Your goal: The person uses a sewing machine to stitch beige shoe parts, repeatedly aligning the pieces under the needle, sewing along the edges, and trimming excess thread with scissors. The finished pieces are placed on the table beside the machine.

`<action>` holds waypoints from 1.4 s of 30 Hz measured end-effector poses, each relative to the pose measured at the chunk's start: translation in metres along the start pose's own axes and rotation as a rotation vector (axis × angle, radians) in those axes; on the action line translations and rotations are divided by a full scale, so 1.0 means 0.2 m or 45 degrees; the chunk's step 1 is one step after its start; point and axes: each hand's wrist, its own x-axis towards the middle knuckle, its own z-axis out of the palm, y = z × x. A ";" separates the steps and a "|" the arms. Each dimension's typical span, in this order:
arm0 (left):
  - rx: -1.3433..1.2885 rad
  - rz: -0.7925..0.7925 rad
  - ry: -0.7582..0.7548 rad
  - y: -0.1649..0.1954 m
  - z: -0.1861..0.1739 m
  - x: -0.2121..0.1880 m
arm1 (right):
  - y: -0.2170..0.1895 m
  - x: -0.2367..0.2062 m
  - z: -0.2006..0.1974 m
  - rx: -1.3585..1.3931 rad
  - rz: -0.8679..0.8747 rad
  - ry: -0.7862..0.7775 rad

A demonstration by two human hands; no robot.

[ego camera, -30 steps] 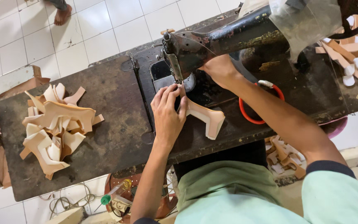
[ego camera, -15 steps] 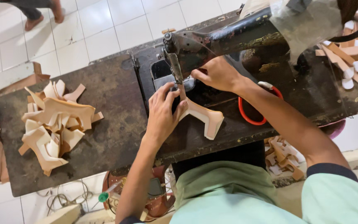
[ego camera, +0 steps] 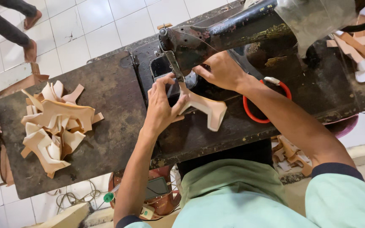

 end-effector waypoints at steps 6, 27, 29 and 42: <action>0.060 0.019 0.042 -0.01 0.01 0.02 | 0.01 0.00 0.00 -0.042 0.008 0.044; 0.092 0.046 0.150 0.00 0.02 0.08 | -0.01 -0.01 -0.02 -0.221 -0.039 0.041; 0.077 0.080 0.168 0.00 0.02 0.05 | 0.00 -0.03 -0.02 -0.215 -0.072 0.063; 0.034 0.007 0.140 -0.03 0.02 0.03 | 0.01 -0.53 -0.53 -0.328 -0.156 0.774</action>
